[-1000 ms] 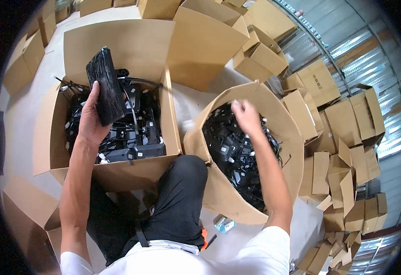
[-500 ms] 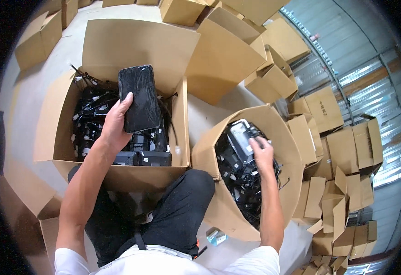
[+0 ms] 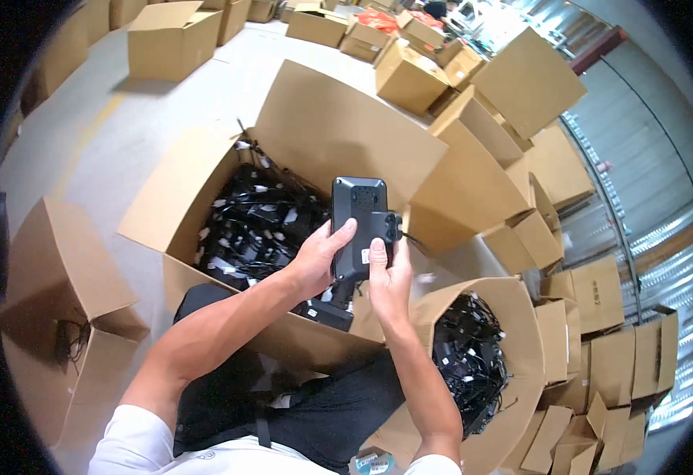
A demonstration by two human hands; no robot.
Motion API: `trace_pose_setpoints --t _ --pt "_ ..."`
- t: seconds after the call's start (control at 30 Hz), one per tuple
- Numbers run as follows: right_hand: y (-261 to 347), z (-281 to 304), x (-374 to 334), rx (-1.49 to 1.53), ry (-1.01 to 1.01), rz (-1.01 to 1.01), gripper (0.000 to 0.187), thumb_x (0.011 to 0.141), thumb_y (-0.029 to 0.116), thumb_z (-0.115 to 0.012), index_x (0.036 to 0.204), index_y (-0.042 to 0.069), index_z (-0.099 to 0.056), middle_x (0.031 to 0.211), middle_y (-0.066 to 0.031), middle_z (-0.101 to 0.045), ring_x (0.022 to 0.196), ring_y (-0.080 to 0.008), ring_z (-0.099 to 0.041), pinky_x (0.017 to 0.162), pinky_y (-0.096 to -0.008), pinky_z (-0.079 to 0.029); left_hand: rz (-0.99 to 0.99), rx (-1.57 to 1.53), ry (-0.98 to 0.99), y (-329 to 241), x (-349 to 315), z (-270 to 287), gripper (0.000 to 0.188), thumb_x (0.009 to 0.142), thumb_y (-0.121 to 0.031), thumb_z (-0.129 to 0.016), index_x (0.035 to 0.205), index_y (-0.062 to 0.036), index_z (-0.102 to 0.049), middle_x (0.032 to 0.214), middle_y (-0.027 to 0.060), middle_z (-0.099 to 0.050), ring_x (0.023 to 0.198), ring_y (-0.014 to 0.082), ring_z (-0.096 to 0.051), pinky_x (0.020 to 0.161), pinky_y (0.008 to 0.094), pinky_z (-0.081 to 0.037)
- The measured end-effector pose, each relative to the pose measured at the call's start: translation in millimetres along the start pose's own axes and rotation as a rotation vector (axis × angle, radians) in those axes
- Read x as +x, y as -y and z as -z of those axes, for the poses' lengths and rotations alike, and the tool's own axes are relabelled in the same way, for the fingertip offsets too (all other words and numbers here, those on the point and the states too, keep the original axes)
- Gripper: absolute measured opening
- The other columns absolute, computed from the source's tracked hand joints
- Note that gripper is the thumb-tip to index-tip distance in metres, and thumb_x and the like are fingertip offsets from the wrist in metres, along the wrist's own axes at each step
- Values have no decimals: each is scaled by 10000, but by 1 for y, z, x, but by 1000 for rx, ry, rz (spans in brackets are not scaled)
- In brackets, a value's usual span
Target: The person sorts and inspects small electronic monitor units by hand, taking them from cardboard boxes on a warehouse floor.
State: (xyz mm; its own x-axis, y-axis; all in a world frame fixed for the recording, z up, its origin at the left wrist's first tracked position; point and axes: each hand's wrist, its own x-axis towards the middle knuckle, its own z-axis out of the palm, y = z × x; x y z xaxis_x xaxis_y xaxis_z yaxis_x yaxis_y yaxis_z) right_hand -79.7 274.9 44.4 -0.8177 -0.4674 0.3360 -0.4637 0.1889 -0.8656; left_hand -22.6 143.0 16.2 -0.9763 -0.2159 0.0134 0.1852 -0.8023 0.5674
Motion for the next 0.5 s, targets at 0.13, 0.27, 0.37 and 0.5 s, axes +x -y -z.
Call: trace_pose_setpoints --t 0.13,0.27,0.37,0.5 --pt "6 -8 36 312 -19 -159 554 1102 423 -371 1149 -51 -652 1070 -120 -697 949 -191 -651 904 -356 -510 8 -170 46 -40 3 24 513 1034 -416 -530 1386 -44 -500 1269 125 -651 1120 237 -673 991 425 -554" --pt "13 -12 25 -200 -38 351 538 906 340 -734 1272 -29 -596 1280 -194 -621 1194 -309 -598 1050 -443 -461 5 -175 22 -54 3 37 476 1058 -388 -482 1392 -49 -500 1297 120 -637 1182 243 -640 1044 448 -514" --pt "17 -35 13 -745 237 758 824 696 210 -867 1402 11 -494 1439 -218 -465 1310 -399 -471 1101 -515 -392 1 -111 14 -47 5 35 476 1055 -396 -492 1382 -51 -502 1308 106 -618 1216 226 -609 1062 434 -492" --pt "-6 -29 31 -652 79 743 781 701 95 -844 1385 -38 -492 1355 -238 -536 1250 -398 -529 1074 -475 -431 2 3 66 -42 6 47 499 1060 -408 -492 1398 -40 -481 1325 111 -599 1210 200 -602 1034 392 -500"
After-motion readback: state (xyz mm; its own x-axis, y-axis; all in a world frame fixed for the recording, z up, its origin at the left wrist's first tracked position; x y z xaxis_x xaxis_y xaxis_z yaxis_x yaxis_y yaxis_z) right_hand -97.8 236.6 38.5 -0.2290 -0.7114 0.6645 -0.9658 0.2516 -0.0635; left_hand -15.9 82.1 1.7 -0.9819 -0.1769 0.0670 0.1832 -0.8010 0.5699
